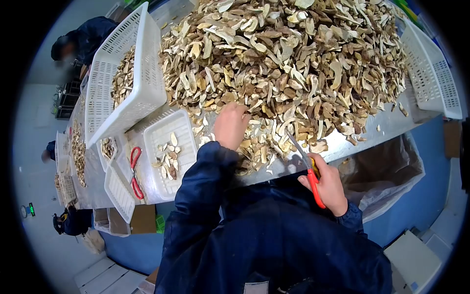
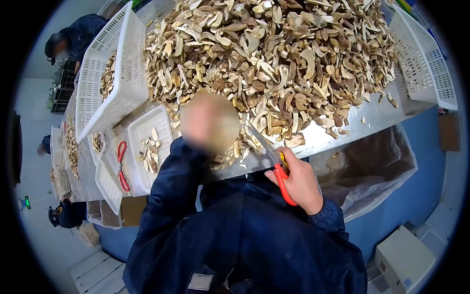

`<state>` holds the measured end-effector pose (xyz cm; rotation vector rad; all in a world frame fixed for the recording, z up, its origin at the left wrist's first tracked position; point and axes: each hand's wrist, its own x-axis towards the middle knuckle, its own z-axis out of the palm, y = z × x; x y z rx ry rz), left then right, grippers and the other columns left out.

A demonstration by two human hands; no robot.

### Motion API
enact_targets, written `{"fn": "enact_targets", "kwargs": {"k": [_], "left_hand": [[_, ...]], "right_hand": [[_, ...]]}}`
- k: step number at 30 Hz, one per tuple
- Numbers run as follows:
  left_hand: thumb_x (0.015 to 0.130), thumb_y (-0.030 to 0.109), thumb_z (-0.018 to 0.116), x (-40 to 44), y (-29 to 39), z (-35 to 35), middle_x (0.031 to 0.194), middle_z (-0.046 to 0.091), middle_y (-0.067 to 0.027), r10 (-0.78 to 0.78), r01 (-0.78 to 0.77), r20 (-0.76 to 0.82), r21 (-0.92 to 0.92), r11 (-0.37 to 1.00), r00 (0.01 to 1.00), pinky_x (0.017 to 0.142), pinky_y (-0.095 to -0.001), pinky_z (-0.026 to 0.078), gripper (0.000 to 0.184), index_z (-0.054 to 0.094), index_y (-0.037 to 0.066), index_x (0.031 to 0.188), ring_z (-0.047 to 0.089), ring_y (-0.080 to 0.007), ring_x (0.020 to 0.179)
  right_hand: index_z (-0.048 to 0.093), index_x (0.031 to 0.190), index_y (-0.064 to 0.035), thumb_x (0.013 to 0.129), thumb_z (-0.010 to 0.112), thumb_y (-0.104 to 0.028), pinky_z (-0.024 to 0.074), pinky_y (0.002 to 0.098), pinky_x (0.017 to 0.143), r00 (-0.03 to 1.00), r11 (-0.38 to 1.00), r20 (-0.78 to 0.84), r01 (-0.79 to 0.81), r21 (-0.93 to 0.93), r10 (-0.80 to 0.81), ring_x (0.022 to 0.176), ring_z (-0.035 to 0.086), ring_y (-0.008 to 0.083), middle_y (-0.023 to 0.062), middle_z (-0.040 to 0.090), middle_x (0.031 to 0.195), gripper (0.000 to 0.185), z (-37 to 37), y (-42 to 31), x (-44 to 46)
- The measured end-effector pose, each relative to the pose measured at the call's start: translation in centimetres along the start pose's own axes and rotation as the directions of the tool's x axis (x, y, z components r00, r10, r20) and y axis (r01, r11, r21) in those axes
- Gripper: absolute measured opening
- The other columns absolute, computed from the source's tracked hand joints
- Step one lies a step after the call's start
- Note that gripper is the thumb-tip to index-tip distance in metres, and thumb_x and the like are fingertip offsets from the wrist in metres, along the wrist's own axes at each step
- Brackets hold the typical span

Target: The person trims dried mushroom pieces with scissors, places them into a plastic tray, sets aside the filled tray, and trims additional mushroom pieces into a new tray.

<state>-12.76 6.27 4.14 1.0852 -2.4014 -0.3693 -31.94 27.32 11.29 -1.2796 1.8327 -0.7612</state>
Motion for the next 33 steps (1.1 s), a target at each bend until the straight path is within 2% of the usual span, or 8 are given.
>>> {"fn": "enact_targets", "kwargs": {"k": [7, 9, 13, 16, 17, 20, 24, 33], "left_hand": [[0.08, 0.014, 0.068, -1.7, -1.3, -1.7, 0.087, 0.062, -0.0117, -0.015, 0.039, 0.093, -0.261, 0.964, 0.996, 0.069, -0.034, 0.05, 0.032, 0.06, -0.002, 0.106, 0.061, -0.0224, 0.074], [0.084, 0.015, 0.067, -1.2, -2.1, -1.5, 0.082, 0.061, -0.0053, -0.37, 0.575, 0.442, -0.575, 0.582, 0.817, 0.063, -0.0277, 0.048, 0.043, 0.049, -0.003, 0.119, 0.059, -0.0143, 0.069], [0.086, 0.015, 0.066, -2.3, -2.3, -1.5, 0.083, 0.059, -0.0043, -0.259, 0.751, 0.716, -0.657, 0.062, 0.648, 0.059, -0.0231, 0.046, 0.058, 0.037, 0.004, 0.135, 0.059, -0.0121, 0.069], [0.083, 0.013, 0.067, -2.3, 1.4, -4.3, 0.091, 0.063, -0.0068, -0.2, 0.723, 0.721, -0.687, -0.076, 0.664, 0.071, -0.0261, 0.052, 0.057, 0.043, 0.015, 0.135, 0.066, -0.0161, 0.084], [0.089, 0.015, 0.061, -2.4, 2.5, -4.3, 0.076, 0.061, -0.0031, -0.185, 0.664, 0.671, -0.74, -0.107, 0.718, 0.056, -0.0163, 0.047, 0.06, 0.031, 0.013, 0.142, 0.063, -0.0082, 0.066], [0.089, 0.015, 0.062, -2.6, 4.8, -5.2, 0.078, 0.061, -0.0036, -0.255, 0.66, 0.674, -0.736, -0.151, 0.693, 0.056, -0.0184, 0.048, 0.055, 0.035, 0.009, 0.137, 0.061, -0.0103, 0.063], [0.091, 0.012, 0.058, -3.8, 4.6, -4.3, 0.084, 0.06, -0.0032, -0.3, 0.559, 0.559, -0.824, -0.093, 0.773, 0.069, -0.0201, 0.051, 0.024, 0.048, 0.008, 0.113, 0.061, -0.0103, 0.073], [0.091, 0.003, 0.053, -5.3, 7.2, -4.6, 0.089, 0.055, -0.0029, -0.381, 0.406, 0.527, -0.842, -0.355, 0.76, 0.071, -0.0251, 0.048, 0.011, 0.047, 0.007, 0.1, 0.057, -0.0106, 0.079]], "right_hand": [[0.051, 0.117, -0.0037, 0.077, 0.077, -0.025, 0.0456, 0.0383, 0.058, 1.0, 1.0, -0.015, 0.011, 0.0, -0.011, 0.062, 0.061, 0.0343, 0.0155, 0.057, 0.066, 0.052, 0.2, 0.2, 0.4], [0.051, 0.117, -0.0036, 0.077, 0.076, -0.026, 0.0458, 0.0387, 0.058, 0.999, 0.999, -0.012, 0.035, -0.004, -0.035, 0.062, 0.061, 0.0344, 0.0157, 0.058, 0.066, 0.052, 0.5, 0.4, 0.6], [0.051, 0.118, -0.0035, 0.077, 0.076, -0.028, 0.0461, 0.0389, 0.058, 0.999, 0.999, 0.0, 0.054, -0.001, -0.054, 0.062, 0.061, 0.0346, 0.0153, 0.058, 0.065, 0.053, 1.1, 0.5, 1.1], [0.051, 0.119, -0.0037, 0.078, 0.076, -0.031, 0.0464, 0.0389, 0.058, 0.999, 0.999, 0.023, 0.047, 0.004, -0.048, 0.062, 0.061, 0.0345, 0.0149, 0.058, 0.065, 0.055, 1.6, 0.7, 1.2], [0.05, 0.12, -0.0038, 0.078, 0.075, -0.031, 0.0465, 0.0389, 0.058, 0.998, 0.999, 0.039, 0.04, -0.003, -0.04, 0.061, 0.061, 0.0343, 0.0145, 0.058, 0.065, 0.056, 1.7, 0.7, 1.1], [0.049, 0.121, -0.0037, 0.079, 0.074, -0.033, 0.047, 0.0397, 0.062, 0.992, 1.0, 0.126, -0.026, -0.013, 0.027, 0.066, 0.061, 0.0345, 0.0152, 0.059, 0.069, 0.058, 1.6, 0.0, 1.0], [0.048, 0.122, -0.0038, 0.079, 0.074, -0.033, 0.0466, 0.0422, 0.069, 0.987, 0.998, 0.159, -0.013, 0.058, 0.004, 0.079, 0.062, 0.0355, 0.0181, 0.061, 0.085, 0.058, 2.5, 0.0, 0.7], [0.042, 0.128, 0.0013, 0.075, 0.078, -0.031, 0.0432, 0.0393, 0.075, 0.973, 0.986, 0.167, 0.152, 0.075, -0.162, 0.082, 0.053, 0.0303, 0.0133, 0.056, 0.085, 0.072, 3.6, -1.0, 1.0]]}}
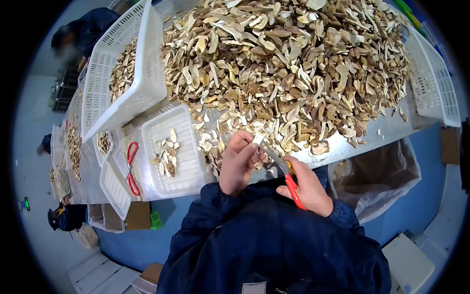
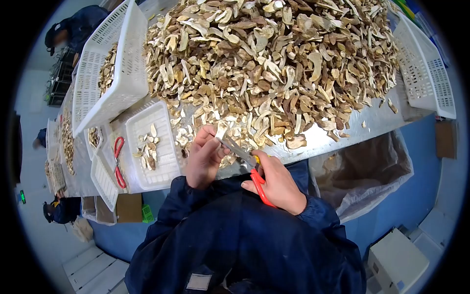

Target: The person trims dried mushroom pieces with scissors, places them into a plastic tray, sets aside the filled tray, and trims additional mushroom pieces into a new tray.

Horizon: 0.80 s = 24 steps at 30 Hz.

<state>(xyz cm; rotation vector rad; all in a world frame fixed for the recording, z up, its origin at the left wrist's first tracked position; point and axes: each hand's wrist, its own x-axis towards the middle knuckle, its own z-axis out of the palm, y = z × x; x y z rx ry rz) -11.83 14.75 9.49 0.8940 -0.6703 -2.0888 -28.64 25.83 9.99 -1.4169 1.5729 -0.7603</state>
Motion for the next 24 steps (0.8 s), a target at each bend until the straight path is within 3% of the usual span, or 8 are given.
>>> {"fn": "enact_targets", "kwargs": {"k": [4, 10, 13, 16, 19, 23, 24], "left_hand": [[0.09, 0.002, 0.052, -0.5, -1.3, -0.6, 0.085, 0.052, -0.0024, 0.025, -0.028, 0.084, 0.029, 0.999, 0.996, 0.072, -0.0241, 0.044, 0.012, 0.046, 0.006, 0.099, 0.055, -0.0119, 0.076], [0.09, 0.002, 0.052, -0.2, -0.9, -2.4, 0.084, 0.053, -0.0028, 0.009, -0.04, 0.107, 0.295, 0.955, 0.994, 0.071, -0.0264, 0.046, 0.012, 0.047, 0.006, 0.1, 0.055, -0.0108, 0.075], [0.09, 0.006, 0.052, 0.4, -1.4, -3.9, 0.084, 0.053, -0.0024, -0.059, 0.048, 0.032, 0.279, 0.959, 0.998, 0.069, -0.0267, 0.046, 0.012, 0.048, 0.007, 0.101, 0.054, -0.0117, 0.074], [0.091, 0.012, 0.052, 0.8, 0.9, -3.5, 0.087, 0.055, -0.0034, -0.172, 0.175, -0.045, 0.087, 0.981, 0.984, 0.067, -0.0253, 0.046, 0.017, 0.05, 0.006, 0.107, 0.054, -0.0118, 0.072], [0.094, 0.017, 0.049, 2.1, 2.6, -4.6, 0.087, 0.054, -0.0027, -0.087, 0.087, 0.018, 0.024, 0.996, 0.996, 0.065, -0.0241, 0.045, 0.018, 0.051, 0.005, 0.109, 0.053, -0.0116, 0.071], [0.092, 0.03, 0.059, 6.0, 3.5, -7.3, 0.077, 0.047, 0.0057, -0.034, 0.039, -0.021, 0.36, 0.932, 0.999, 0.065, -0.0259, 0.039, 0.021, 0.054, 0.01, 0.096, 0.045, -0.0108, 0.069], [0.089, 0.033, 0.062, 7.2, 3.6, -7.2, 0.07, 0.056, 0.0021, 0.02, 0.01, -0.044, 0.595, 0.804, 0.999, 0.061, -0.0311, 0.043, 0.026, 0.06, 0.008, 0.092, 0.052, -0.0163, 0.063]], "right_hand": [[0.043, 0.126, 0.0013, 0.078, 0.075, -0.034, 0.0439, 0.0415, 0.072, 1.0, 1.0, 0.022, 0.016, 0.016, -0.017, 0.081, 0.056, 0.0346, 0.0166, 0.057, 0.084, 0.068, 0.5, 0.6, 0.2], [0.048, 0.113, 0.0015, 0.086, 0.067, -0.037, 0.0437, 0.0457, 0.059, 0.987, 0.997, 0.137, -0.081, 0.004, 0.08, 0.066, 0.058, 0.0423, 0.0209, 0.057, 0.067, 0.051, 0.5, 0.7, 0.3], [0.05, 0.107, 0.0019, 0.088, 0.066, -0.037, 0.0428, 0.0467, 0.056, 0.987, 0.995, 0.129, -0.097, 0.02, 0.093, 0.063, 0.057, 0.0439, 0.0222, 0.056, 0.063, 0.046, 1.3, 1.8, 0.4], [0.051, 0.102, 0.0028, 0.088, 0.064, -0.038, 0.0426, 0.0469, 0.057, 0.992, 0.995, 0.085, -0.097, 0.038, 0.093, 0.064, 0.057, 0.0448, 0.0231, 0.056, 0.063, 0.045, 1.3, 1.9, 0.3], [0.051, 0.1, 0.0032, 0.089, 0.063, -0.038, 0.0433, 0.0464, 0.058, 0.992, 0.991, 0.024, -0.122, 0.058, 0.12, 0.065, 0.058, 0.0449, 0.0233, 0.057, 0.065, 0.044, 0.5, 1.7, 0.2], [0.051, 0.099, 0.0026, 0.089, 0.063, -0.037, 0.0435, 0.0449, 0.058, 0.984, 0.981, -0.012, -0.176, 0.084, 0.177, 0.065, 0.058, 0.0439, 0.023, 0.056, 0.064, 0.042, -0.3, 2.1, -0.1], [0.051, 0.099, 0.0024, 0.089, 0.064, -0.036, 0.0432, 0.0445, 0.058, 0.982, 0.979, -0.018, -0.185, 0.083, 0.187, 0.064, 0.058, 0.0435, 0.0227, 0.055, 0.064, 0.042, -0.4, 2.1, -0.2]]}}
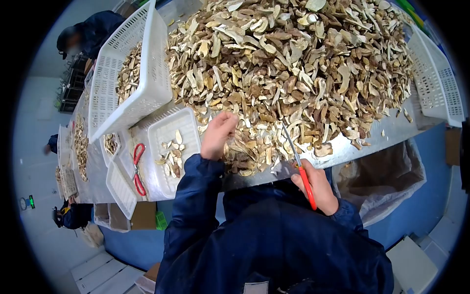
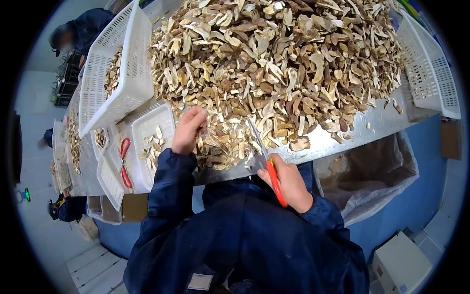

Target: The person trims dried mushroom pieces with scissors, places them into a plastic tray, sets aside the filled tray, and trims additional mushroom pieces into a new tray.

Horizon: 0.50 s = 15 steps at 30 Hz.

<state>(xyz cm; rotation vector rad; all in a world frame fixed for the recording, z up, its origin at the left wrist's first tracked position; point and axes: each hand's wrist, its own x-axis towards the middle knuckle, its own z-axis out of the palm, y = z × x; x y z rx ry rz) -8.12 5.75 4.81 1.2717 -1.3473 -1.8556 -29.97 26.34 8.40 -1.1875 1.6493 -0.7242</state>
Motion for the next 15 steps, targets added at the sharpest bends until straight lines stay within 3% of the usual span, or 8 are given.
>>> {"fn": "enact_targets", "kwargs": {"k": [1, 3, 4, 7, 11, 12, 14, 15], "left_hand": [[0.088, 0.034, 0.063, 0.7, 0.1, 0.3, 0.069, 0.058, -0.0017, 0.086, -0.059, -0.085, 0.282, 0.958, 0.993, 0.06, -0.0333, 0.044, 0.027, 0.062, 0.007, 0.091, 0.055, -0.0199, 0.062], [0.085, 0.035, 0.065, 1.2, 1.5, 2.5, 0.066, 0.064, -0.0094, 0.304, -0.073, -0.169, 0.759, 0.647, 0.937, 0.059, -0.0378, 0.047, 0.029, 0.066, 0.006, 0.089, 0.061, -0.0271, 0.061], [0.082, 0.037, 0.066, 1.5, 1.6, 3.1, 0.068, 0.065, -0.0178, 0.351, -0.05, -0.16, 0.852, 0.521, 0.923, 0.061, -0.043, 0.049, 0.032, 0.069, 0.005, 0.087, 0.064, -0.0348, 0.066], [0.081, 0.036, 0.066, 2.9, 0.5, 3.9, 0.068, 0.064, -0.0182, 0.378, 0.013, -0.137, 0.95, 0.311, 0.916, 0.062, -0.0411, 0.048, 0.032, 0.069, 0.004, 0.088, 0.064, -0.0333, 0.067], [0.082, 0.028, 0.063, 3.5, -0.3, 2.4, 0.061, 0.062, -0.0131, 0.305, -0.054, -0.16, 0.806, 0.589, 0.939, 0.06, -0.0376, 0.048, 0.025, 0.067, 0.003, 0.084, 0.063, -0.026, 0.061], [0.08, 0.029, 0.065, 4.3, -1.2, 0.9, 0.072, 0.066, -0.0124, 0.139, -0.029, -0.118, 0.652, 0.758, 0.983, 0.06, -0.0387, 0.049, 0.028, 0.068, 0.003, 0.09, 0.064, -0.0241, 0.064], [0.081, 0.026, 0.064, 4.1, -3.0, 0.2, 0.083, 0.066, -0.0054, 0.112, -0.063, -0.161, 0.281, 0.958, 0.981, 0.06, -0.0334, 0.046, 0.03, 0.063, 0.001, 0.099, 0.058, -0.0161, 0.068], [0.082, 0.024, 0.064, 3.2, -0.8, -0.4, 0.092, 0.064, -0.0006, -0.092, 0.088, 0.015, 0.181, 0.98, 0.996, 0.062, -0.0293, 0.045, 0.033, 0.059, 0.002, 0.107, 0.055, -0.0127, 0.072]], "right_hand": [[0.051, 0.099, 0.0023, 0.089, 0.064, -0.036, 0.0429, 0.0441, 0.057, 1.0, 1.0, -0.007, -0.01, -0.002, 0.01, 0.064, 0.058, 0.0431, 0.0225, 0.055, 0.063, 0.042, -0.1, 0.0, -0.1], [0.05, 0.099, 0.002, 0.088, 0.065, -0.035, 0.0424, 0.0435, 0.057, 1.0, 1.0, -0.004, -0.005, 0.0, 0.005, 0.063, 0.057, 0.0425, 0.022, 0.054, 0.063, 0.041, -0.2, 0.1, -0.2], [0.05, 0.099, 0.0019, 0.088, 0.065, -0.035, 0.0422, 0.0432, 0.056, 1.0, 1.0, -0.001, -0.002, -0.002, 0.002, 0.062, 0.057, 0.0421, 0.0217, 0.054, 0.062, 0.041, -0.3, 0.1, -0.2], [0.05, 0.1, 0.0017, 0.087, 0.066, -0.034, 0.0421, 0.0432, 0.056, 1.0, 0.999, -0.015, 0.024, -0.031, -0.024, 0.062, 0.057, 0.0419, 0.0214, 0.054, 0.062, 0.041, -0.3, 0.3, -0.2], [0.051, 0.104, 0.001, 0.086, 0.067, -0.033, 0.0423, 0.0438, 0.057, 0.998, 0.999, -0.042, 0.035, -0.036, -0.036, 0.064, 0.057, 0.043, 0.022, 0.055, 0.065, 0.042, -0.4, 0.4, -0.3], [0.051, 0.105, 0.0008, 0.086, 0.068, -0.033, 0.0423, 0.044, 0.057, 0.998, 0.998, -0.051, 0.039, -0.047, -0.042, 0.064, 0.057, 0.0432, 0.0222, 0.055, 0.066, 0.042, -0.6, 0.4, -0.4], [0.051, 0.11, 0.0002, 0.085, 0.068, -0.03, 0.0436, 0.0425, 0.058, 0.997, 0.997, -0.062, 0.05, -0.052, -0.053, 0.07, 0.057, 0.0453, 0.0233, 0.057, 0.071, 0.043, -0.6, 0.7, -0.4], [0.053, 0.112, 0.001, 0.085, 0.067, -0.027, 0.045, 0.0396, 0.058, 0.999, 1.0, -0.027, -0.022, 0.017, 0.022, 0.066, 0.06, 0.0407, 0.0221, 0.056, 0.069, 0.041, -0.5, 1.3, -0.2]]}}
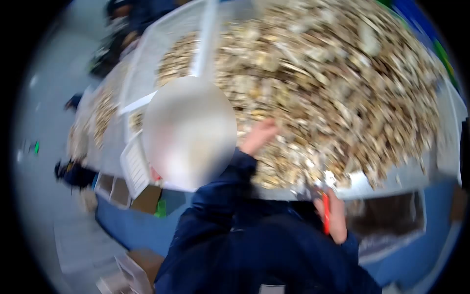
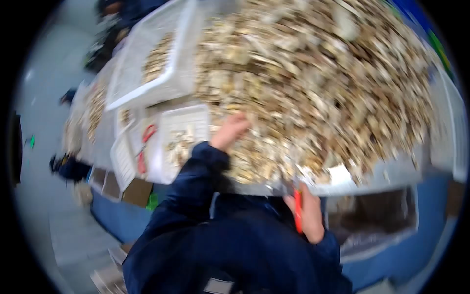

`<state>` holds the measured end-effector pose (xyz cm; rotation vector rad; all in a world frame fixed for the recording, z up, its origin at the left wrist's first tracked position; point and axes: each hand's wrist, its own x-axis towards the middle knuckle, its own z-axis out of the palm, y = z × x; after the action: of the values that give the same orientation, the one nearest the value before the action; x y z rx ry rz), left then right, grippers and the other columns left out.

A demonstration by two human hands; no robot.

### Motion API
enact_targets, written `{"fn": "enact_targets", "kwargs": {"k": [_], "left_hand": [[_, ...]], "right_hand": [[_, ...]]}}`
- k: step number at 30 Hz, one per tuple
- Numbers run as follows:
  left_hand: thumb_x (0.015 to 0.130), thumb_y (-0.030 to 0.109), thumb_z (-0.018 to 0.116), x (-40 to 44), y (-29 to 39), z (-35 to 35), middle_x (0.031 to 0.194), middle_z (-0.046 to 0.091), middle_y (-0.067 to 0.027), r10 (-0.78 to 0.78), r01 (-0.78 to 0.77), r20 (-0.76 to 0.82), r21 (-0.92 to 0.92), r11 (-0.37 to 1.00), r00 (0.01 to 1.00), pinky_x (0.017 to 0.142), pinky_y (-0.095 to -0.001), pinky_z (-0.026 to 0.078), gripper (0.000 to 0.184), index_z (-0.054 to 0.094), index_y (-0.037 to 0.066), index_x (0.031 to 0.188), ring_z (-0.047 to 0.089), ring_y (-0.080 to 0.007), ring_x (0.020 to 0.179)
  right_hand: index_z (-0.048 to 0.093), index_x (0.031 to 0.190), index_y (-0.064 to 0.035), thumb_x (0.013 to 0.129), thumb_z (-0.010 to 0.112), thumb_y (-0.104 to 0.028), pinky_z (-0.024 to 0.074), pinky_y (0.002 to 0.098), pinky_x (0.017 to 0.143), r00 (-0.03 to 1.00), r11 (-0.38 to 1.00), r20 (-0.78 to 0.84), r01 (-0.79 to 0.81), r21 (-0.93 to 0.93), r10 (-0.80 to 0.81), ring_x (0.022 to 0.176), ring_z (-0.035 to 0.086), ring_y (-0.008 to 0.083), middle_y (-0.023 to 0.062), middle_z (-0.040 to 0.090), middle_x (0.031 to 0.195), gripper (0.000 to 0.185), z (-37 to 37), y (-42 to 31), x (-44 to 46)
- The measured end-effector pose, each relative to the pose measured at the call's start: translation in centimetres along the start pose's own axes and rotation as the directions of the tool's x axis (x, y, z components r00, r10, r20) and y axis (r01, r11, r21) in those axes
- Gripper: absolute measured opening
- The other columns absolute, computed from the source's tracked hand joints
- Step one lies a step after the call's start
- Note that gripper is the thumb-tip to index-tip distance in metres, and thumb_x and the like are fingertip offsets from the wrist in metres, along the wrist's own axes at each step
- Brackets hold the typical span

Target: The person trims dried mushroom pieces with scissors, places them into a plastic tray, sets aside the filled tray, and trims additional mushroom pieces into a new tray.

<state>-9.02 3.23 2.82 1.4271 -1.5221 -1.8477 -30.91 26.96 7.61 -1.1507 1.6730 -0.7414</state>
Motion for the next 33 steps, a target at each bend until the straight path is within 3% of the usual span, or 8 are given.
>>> {"fn": "enact_targets", "kwargs": {"k": [1, 6, 14, 16, 18, 23, 30, 33], "left_hand": [[0.084, 0.022, 0.064, -0.5, -0.6, -0.4, 0.088, 0.063, 0.0008, -0.045, 0.073, 0.101, -0.294, 0.953, 0.994, 0.06, -0.0243, 0.042, 0.03, 0.059, 0.005, 0.108, 0.054, -0.0089, 0.072], [0.09, 0.013, 0.06, -5.0, 1.7, 0.4, 0.104, 0.063, -0.0034, 0.207, 0.038, 0.255, -0.71, 0.703, 0.945, 0.065, -0.02, 0.043, 0.026, 0.054, 0.007, 0.115, 0.06, -0.0105, 0.091], [0.094, 0.015, 0.056, -8.1, -0.9, 2.0, 0.098, 0.058, -0.0025, 0.202, -0.069, 0.042, -0.856, 0.512, 0.979, 0.07, -0.0246, 0.045, 0.023, 0.053, 0.006, 0.115, 0.056, -0.0123, 0.085], [0.095, 0.014, 0.054, -8.6, -1.5, 2.2, 0.104, 0.059, -0.0057, 0.119, -0.009, 0.054, -0.88, 0.474, 0.991, 0.083, -0.03, 0.049, 0.025, 0.052, 0.005, 0.118, 0.059, -0.0163, 0.097], [0.096, 0.008, 0.049, -8.7, -1.9, 2.2, 0.12, 0.057, -0.0094, 0.151, 0.034, 0.12, -0.879, 0.476, 0.981, 0.103, -0.0377, 0.044, 0.034, 0.045, 0.004, 0.129, 0.055, -0.0216, 0.115], [0.098, 0.013, 0.045, -9.6, -0.6, 2.4, 0.144, 0.038, -0.0132, 0.218, 0.061, 0.15, -0.928, 0.366, 0.964, 0.112, -0.0445, 0.033, 0.053, 0.027, 0.007, 0.146, 0.036, -0.0271, 0.136], [0.102, 0.017, 0.039, -9.2, -2.5, 2.7, 0.142, 0.044, -0.0097, 0.226, 0.147, 0.179, -0.977, 0.152, 0.957, 0.105, -0.042, 0.041, 0.047, 0.027, 0.008, 0.146, 0.046, -0.0222, 0.129], [0.101, 0.014, 0.042, -8.6, -4.0, 2.6, 0.138, 0.05, -0.0069, 0.408, 0.304, 0.227, -0.943, -0.134, 0.884, 0.1, -0.0385, 0.046, 0.043, 0.033, 0.008, 0.143, 0.053, -0.0185, 0.122]], "right_hand": [[0.057, 0.111, -0.0008, 0.088, 0.058, -0.019, 0.0468, 0.0278, 0.047, 0.992, 0.993, -0.051, 0.115, 0.006, -0.115, 0.047, 0.054, 0.0125, 0.0055, 0.058, 0.062, 0.029, 0.6, 1.9, 0.3], [0.054, 0.114, -0.0005, 0.093, 0.052, -0.017, 0.049, 0.0259, 0.049, 1.0, 0.991, -0.001, 0.012, 0.137, -0.012, 0.047, 0.048, 0.0086, 0.0001, 0.046, 0.057, 0.026, 0.8, 0.5, 0.8], [0.054, 0.12, -0.0004, 0.091, 0.057, -0.021, 0.049, 0.0247, 0.05, 0.997, 0.994, 0.03, 0.068, -0.088, -0.066, 0.049, 0.052, 0.0095, 0.0007, 0.051, 0.061, 0.036, 0.7, 0.3, 1.6], [0.056, 0.117, -0.0017, 0.088, 0.062, -0.021, 0.0475, 0.0248, 0.05, 0.993, 0.983, 0.052, 0.109, -0.149, -0.102, 0.051, 0.055, 0.0099, 0.0008, 0.052, 0.059, 0.035, 0.8, -0.5, 1.8], [0.055, 0.11, 0.0003, 0.085, 0.069, -0.027, 0.0436, 0.0351, 0.054, 0.997, 0.996, 0.077, 0.02, -0.088, -0.014, 0.055, 0.057, 0.029, 0.015, 0.055, 0.063, 0.039, 1.1, -2.6, 1.7], [0.052, 0.114, 0.0002, 0.086, 0.069, -0.028, 0.0436, 0.0345, 0.054, 0.993, 0.992, 0.105, 0.06, -0.113, -0.048, 0.054, 0.057, 0.03, 0.0147, 0.054, 0.061, 0.044, 1.7, -4.0, 1.8], [0.051, 0.115, 0.0009, 0.085, 0.07, -0.029, 0.0442, 0.0363, 0.056, 0.992, 0.984, 0.122, 0.064, -0.167, -0.044, 0.057, 0.058, 0.0335, 0.0168, 0.054, 0.063, 0.047, 1.7, -4.1, 1.7], [0.05, 0.114, 0.0013, 0.084, 0.07, -0.029, 0.0443, 0.037, 0.056, 0.989, 0.979, 0.143, 0.068, -0.192, -0.041, 0.058, 0.058, 0.0352, 0.0176, 0.055, 0.064, 0.047, 1.7, -5.0, 1.8]]}}
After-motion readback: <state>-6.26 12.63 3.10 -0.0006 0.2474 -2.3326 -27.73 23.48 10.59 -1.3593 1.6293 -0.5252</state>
